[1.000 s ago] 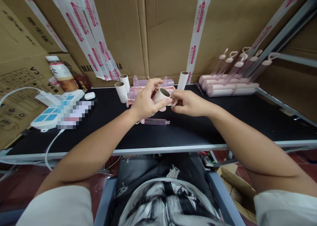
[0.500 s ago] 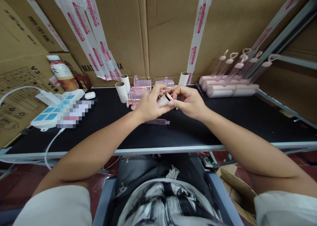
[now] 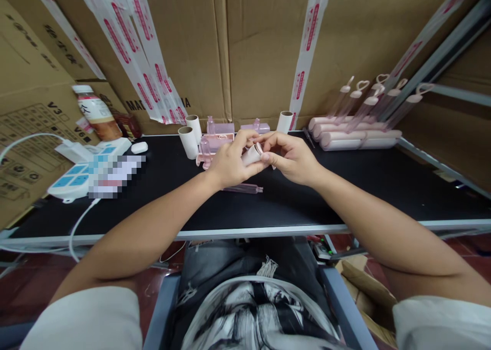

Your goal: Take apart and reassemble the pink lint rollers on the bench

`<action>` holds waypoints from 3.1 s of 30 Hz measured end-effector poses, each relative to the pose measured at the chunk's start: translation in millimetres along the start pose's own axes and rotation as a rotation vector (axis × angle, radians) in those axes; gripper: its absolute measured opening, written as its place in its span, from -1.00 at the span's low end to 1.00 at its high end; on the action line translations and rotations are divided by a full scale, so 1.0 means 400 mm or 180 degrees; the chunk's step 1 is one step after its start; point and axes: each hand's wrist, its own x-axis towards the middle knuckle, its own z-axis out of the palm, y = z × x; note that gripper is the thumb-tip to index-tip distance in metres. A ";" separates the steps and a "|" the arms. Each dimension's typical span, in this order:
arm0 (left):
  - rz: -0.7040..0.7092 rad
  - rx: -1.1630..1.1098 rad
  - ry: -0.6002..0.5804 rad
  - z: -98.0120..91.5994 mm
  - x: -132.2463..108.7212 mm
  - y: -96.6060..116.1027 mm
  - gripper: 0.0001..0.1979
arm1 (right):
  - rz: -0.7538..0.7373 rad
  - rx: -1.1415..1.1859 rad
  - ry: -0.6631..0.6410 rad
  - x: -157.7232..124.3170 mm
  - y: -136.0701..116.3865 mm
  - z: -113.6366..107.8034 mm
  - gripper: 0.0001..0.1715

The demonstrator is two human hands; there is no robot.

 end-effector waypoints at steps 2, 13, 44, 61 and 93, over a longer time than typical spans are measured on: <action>0.0013 0.0040 0.0009 0.001 0.000 -0.003 -0.38 | 0.0003 0.0024 -0.0019 -0.001 0.001 0.000 -0.50; 0.0268 -0.0031 -0.0067 -0.003 0.004 -0.007 -0.45 | 0.0233 0.0078 -0.0177 -0.004 -0.011 -0.004 -0.47; -0.0156 -0.0370 0.1067 -0.023 0.030 -0.020 -0.46 | 0.0058 -0.0548 0.0225 -0.003 0.005 -0.020 -0.59; -0.0639 -0.0725 0.1273 -0.046 0.057 -0.040 -0.46 | -0.0054 -0.2492 -0.0856 0.014 0.053 -0.045 -0.75; -0.1540 -0.1991 0.1236 -0.031 0.071 -0.024 -0.36 | 0.0365 -0.2150 -0.1653 -0.009 -0.014 -0.003 -0.83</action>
